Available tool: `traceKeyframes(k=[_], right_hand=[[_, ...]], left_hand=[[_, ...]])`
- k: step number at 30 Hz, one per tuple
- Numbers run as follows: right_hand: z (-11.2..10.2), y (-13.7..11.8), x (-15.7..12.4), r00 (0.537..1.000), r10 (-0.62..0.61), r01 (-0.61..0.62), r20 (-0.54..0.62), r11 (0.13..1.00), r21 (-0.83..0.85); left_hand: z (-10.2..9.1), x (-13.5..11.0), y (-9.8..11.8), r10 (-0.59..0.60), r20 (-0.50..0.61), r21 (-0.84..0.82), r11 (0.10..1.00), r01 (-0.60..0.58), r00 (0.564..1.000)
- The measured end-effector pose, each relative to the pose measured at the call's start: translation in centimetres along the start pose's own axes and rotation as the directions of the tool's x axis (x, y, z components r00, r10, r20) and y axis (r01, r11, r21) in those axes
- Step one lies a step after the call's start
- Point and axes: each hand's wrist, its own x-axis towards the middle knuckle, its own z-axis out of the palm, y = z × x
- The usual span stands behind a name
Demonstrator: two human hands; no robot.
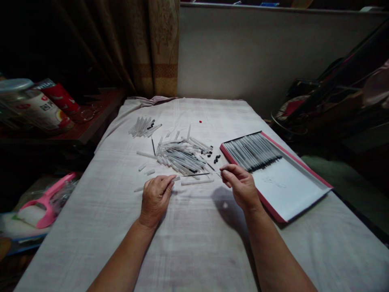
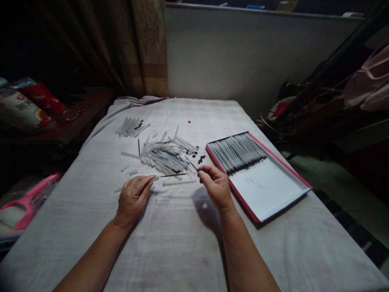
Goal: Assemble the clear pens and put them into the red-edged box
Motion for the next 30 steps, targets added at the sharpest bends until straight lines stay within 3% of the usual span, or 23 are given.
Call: traceKeyframes(k=[7, 20, 25, 30], right_hand=[[0.2, -0.1, -0.1, 0.998, 0.006, -0.003, 0.068, 0.999, -0.046], [0.1, 0.2, 0.0, 0.999, 0.001, 0.001, 0.042, 0.999, -0.049], [1.0, 0.4, -0.4, 0.993, -0.027, 0.036, 0.117, 0.997, -0.073], [3.0, 1.2, -1.3, 0.95, -0.157, 0.193, 0.269, 0.975, -0.113]], left_hand=[[-0.3, 0.2, 0.3, 0.034, 0.025, 0.029, 0.999, -0.035, 0.999], [-0.4, 0.1, 0.5, 0.086, 0.038, 0.058, 0.994, -0.088, 0.996], [-0.5, 0.0, 1.0, 0.131, 0.071, 0.071, 0.988, -0.136, 0.989], [-0.6, 0.0, 1.6, 0.168, 0.083, 0.077, 0.982, -0.174, 0.982]])
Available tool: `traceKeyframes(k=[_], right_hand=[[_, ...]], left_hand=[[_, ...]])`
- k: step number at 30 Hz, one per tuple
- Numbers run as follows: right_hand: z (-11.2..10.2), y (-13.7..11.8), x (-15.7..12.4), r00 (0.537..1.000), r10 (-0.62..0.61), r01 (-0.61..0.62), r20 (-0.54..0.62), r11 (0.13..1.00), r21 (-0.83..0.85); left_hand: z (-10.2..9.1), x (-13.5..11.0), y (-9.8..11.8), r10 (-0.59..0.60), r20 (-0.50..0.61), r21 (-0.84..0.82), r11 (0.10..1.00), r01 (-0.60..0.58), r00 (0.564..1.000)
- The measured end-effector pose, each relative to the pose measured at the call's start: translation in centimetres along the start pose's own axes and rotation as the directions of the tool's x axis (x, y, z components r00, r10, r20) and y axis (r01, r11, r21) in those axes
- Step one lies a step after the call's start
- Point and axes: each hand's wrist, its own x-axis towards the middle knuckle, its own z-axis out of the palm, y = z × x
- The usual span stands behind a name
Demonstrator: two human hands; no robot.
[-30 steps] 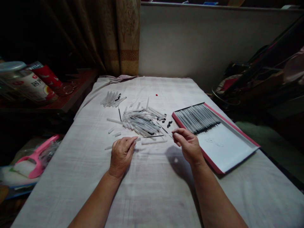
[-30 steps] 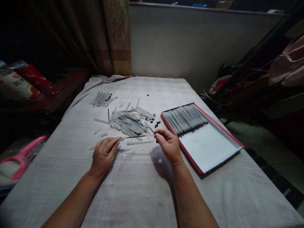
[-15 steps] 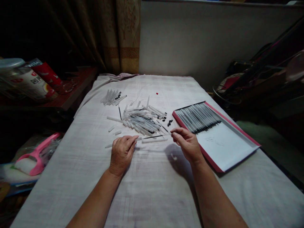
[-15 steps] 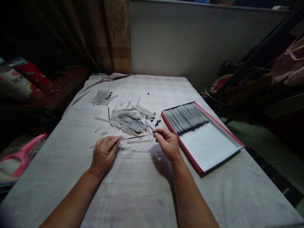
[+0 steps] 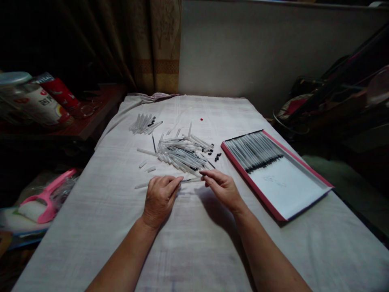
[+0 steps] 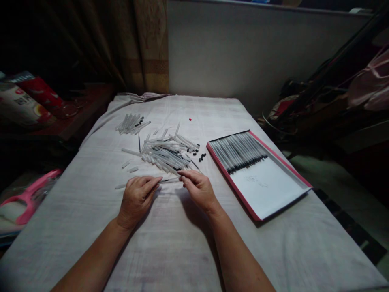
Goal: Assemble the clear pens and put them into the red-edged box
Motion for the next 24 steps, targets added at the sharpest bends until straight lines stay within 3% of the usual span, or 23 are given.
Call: traceKeyframes(k=[6, 12, 15, 19, 21, 24], right_hand=[[4.0, 0.5, -1.2, 0.966, -0.233, 0.252, 0.109, 0.946, -0.203], [5.4, 0.3, -1.6, 0.946, -0.284, 0.32, 0.157, 0.894, -0.315], [4.5, 0.0, -1.1, 0.961, -0.256, 0.277, 0.108, 0.91, -0.308], [1.2, 0.6, 0.4, 0.976, -0.213, 0.179, -0.051, 0.911, -0.371], [-0.9, 1.4, 1.4, 0.974, -0.192, 0.114, -0.117, 0.869, -0.481], [-3.4, 2.5, 2.9, 0.985, -0.096, -0.032, -0.145, 0.721, -0.693]], left_hand=[[0.2, 0.0, 0.4, -0.002, -0.022, -0.009, 1.0, 0.002, 1.0], [0.4, -0.1, 0.1, -0.023, -0.048, -0.031, 0.999, 0.021, 0.999], [0.4, -0.1, 0.0, -0.034, -0.045, -0.029, 0.999, 0.033, 0.998], [0.5, -0.1, -0.3, -0.038, -0.064, -0.017, 0.999, 0.037, 0.997], [0.6, -0.2, -0.5, -0.04, -0.078, -0.019, 0.999, 0.038, 0.996], [0.7, -0.2, -0.5, -0.053, -0.075, -0.023, 0.998, 0.051, 0.996]])
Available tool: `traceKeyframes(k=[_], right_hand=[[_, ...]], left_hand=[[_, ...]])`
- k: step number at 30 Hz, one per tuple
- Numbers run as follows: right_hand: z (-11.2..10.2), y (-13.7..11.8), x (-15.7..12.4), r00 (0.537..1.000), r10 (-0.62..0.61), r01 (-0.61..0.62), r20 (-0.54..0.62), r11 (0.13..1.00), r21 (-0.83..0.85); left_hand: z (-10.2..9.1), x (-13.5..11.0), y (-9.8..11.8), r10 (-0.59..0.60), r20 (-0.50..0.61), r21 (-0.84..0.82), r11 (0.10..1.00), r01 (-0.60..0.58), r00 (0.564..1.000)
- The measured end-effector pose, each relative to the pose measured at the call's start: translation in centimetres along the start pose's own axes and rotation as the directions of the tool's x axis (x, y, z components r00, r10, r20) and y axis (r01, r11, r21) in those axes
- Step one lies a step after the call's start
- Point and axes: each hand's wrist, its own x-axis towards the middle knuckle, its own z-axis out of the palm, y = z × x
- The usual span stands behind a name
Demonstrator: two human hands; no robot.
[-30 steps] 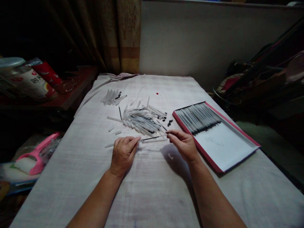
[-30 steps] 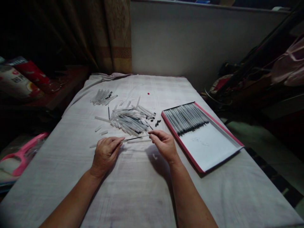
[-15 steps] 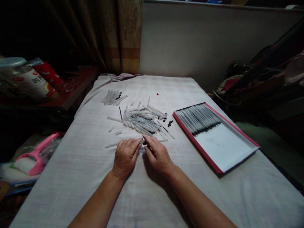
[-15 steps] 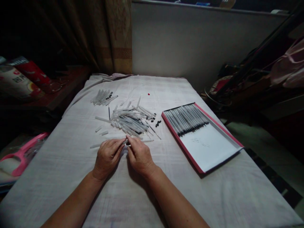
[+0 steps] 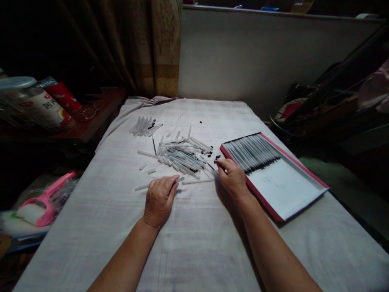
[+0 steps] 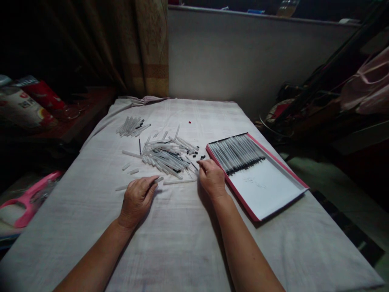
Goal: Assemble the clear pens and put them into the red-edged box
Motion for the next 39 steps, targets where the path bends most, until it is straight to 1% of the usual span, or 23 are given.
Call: traceKeyframes(k=[3, 5, 8, 12, 14, 16, 18, 19, 20, 22, 23, 25, 27, 29, 31, 34, 35, 37, 39], right_hand=[[-0.3, 1.0, 1.2, 0.989, 0.082, -0.048, 0.122, 0.965, -0.258], [-0.2, 1.0, 1.8, 0.973, 0.123, -0.043, 0.195, 0.927, -0.372], [0.1, 0.7, 2.4, 0.955, 0.155, -0.025, 0.253, 0.891, -0.453], [0.6, 0.8, 3.0, 0.96, 0.141, -0.014, 0.242, 0.887, -0.461], [0.7, 0.9, 3.1, 0.975, 0.118, -0.026, 0.189, 0.903, -0.428], [0.6, 0.8, 2.7, 0.992, 0.095, -0.061, 0.088, 0.942, -0.329], [0.5, 0.2, 2.0, 0.995, 0.099, -0.1, -0.01, 0.986, -0.131], [0.4, -0.3, 1.4, 0.993, 0.113, -0.113, -0.033, 0.994, -0.002], [0.4, -0.8, 0.7, 0.991, 0.13, -0.124, -0.034, 0.983, 0.134], [0.7, -2.2, -0.8, 0.988, 0.151, -0.149, 0.025, 0.913, 0.38], [0.9, -2.9, -1.6, 0.985, 0.16, -0.172, 0.066, 0.865, 0.471], [1.5, -4.3, -2.9, 0.968, 0.194, -0.25, 0.158, 0.752, 0.609], [2.0, -5.4, -3.8, 0.928, 0.238, -0.372, 0.286, 0.61, 0.7], [2.2, -6.2, -4.1, 0.866, 0.264, -0.501, 0.425, 0.455, 0.737], [2.2, -6.6, -4.1, 0.802, 0.269, -0.596, 0.533, 0.303, 0.744], [2.0, -6.8, -4.0, 0.734, 0.264, -0.666, 0.626, 0.096, 0.74], [1.9, -6.8, -4.0, 0.715, 0.259, -0.68, 0.649, 0.046, 0.731], [1.7, -6.8, -3.9, 0.687, 0.249, -0.7, 0.682, -0.026, 0.714], [1.5, -6.7, -3.8, 0.677, 0.237, -0.703, 0.697, -0.074, 0.707]], left_hand=[[0.0, 0.0, 0.0, -0.007, 0.014, 0.001, 1.0, 0.007, 1.0], [-0.1, 0.0, 0.1, -0.005, 0.018, -0.001, 1.0, 0.005, 1.0], [-0.1, 0.0, 0.1, -0.007, 0.019, -0.006, 1.0, 0.007, 1.0], [-0.2, 0.1, 0.1, -0.014, 0.034, 0.0, 1.0, 0.014, 0.999], [-0.2, 0.1, 0.1, -0.016, 0.034, 0.004, 1.0, 0.015, 0.999], [-0.3, 0.1, 0.1, -0.018, 0.037, 0.005, 1.0, 0.018, 0.999], [-0.3, 0.1, 0.1, -0.017, 0.04, 0.009, 1.0, 0.017, 0.999], [-0.3, 0.1, 0.1, -0.015, 0.041, 0.013, 1.0, 0.015, 0.999], [-0.3, 0.1, 0.1, -0.013, 0.042, 0.017, 1.0, 0.012, 0.999], [-0.3, 0.1, 0.1, -0.007, 0.043, 0.019, 1.0, 0.006, 0.999], [-0.3, 0.1, 0.1, -0.005, 0.045, 0.017, 1.0, 0.004, 0.999], [-0.3, 0.1, 0.2, -0.006, 0.05, 0.012, 1.0, 0.005, 0.999], [-0.3, 0.1, 0.3, -0.01, 0.058, 0.011, 1.0, 0.01, 0.998], [-0.4, 0.1, 0.4, -0.007, 0.062, 0.01, 1.0, 0.006, 0.998], [-0.4, 0.1, 0.5, 0.004, 0.061, 0.007, 1.0, -0.004, 0.998], [-0.5, 0.2, 0.5, 0.012, 0.051, -0.001, 1.0, -0.011, 0.999], [-0.5, 0.2, 0.5, 0.01, 0.046, -0.004, 1.0, -0.01, 0.999], [-0.5, 0.2, 0.6, 0.004, 0.04, -0.013, 1.0, -0.004, 0.999], [-0.5, 0.2, 0.6, -0.002, 0.041, -0.021, 1.0, 0.003, 0.999]])
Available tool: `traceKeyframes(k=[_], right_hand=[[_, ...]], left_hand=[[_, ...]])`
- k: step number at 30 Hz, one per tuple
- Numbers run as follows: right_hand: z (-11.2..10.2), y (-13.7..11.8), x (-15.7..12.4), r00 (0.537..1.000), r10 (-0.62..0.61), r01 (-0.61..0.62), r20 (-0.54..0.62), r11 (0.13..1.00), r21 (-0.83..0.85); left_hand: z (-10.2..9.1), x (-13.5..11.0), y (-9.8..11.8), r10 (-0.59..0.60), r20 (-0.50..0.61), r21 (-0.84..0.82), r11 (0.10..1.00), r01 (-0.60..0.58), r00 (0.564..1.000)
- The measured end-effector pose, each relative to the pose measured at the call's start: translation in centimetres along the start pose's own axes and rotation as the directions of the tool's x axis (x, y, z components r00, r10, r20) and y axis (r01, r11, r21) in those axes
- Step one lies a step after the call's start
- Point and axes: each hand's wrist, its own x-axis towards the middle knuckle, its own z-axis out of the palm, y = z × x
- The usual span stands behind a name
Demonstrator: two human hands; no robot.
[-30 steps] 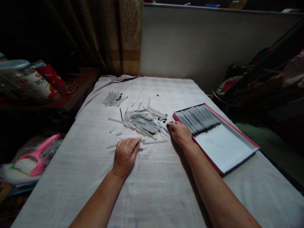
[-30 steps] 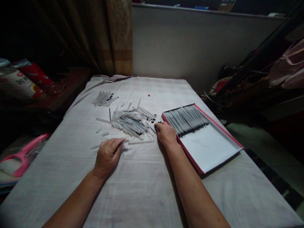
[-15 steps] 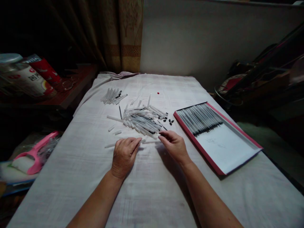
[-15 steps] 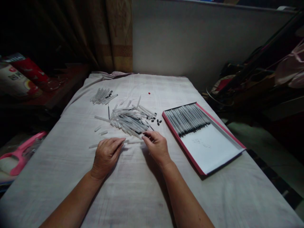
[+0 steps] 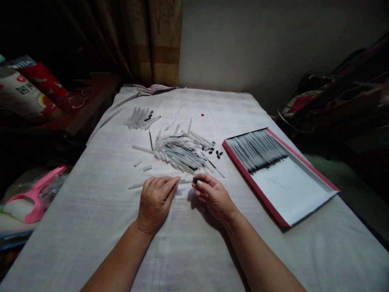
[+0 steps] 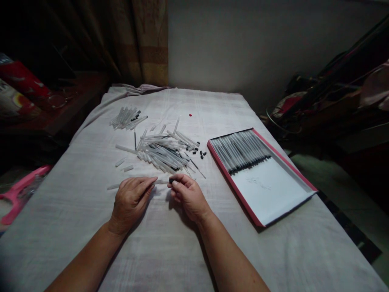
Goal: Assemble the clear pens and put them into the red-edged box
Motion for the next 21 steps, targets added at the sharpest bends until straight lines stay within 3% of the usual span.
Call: traceKeyframes(k=[11, 17, 21], right_hand=[[-0.3, 0.3, 0.2, 0.999, -0.029, 0.028, 0.044, 0.999, 0.021], [0.0, 0.9, 0.2, 0.994, -0.109, 0.106, -0.02, 0.988, -0.116], [0.2, 1.0, 0.2, 0.989, -0.151, 0.149, 0.001, 0.971, -0.189]], left_hand=[[-0.1, 0.1, 0.0, 0.021, -0.006, -0.007, 1.0, -0.021, 1.0], [-0.2, 0.1, 0.2, 0.036, 0.002, -0.021, 0.999, -0.036, 0.999], [-0.2, 0.0, 0.3, 0.024, 0.013, -0.032, 0.999, -0.024, 1.0]])
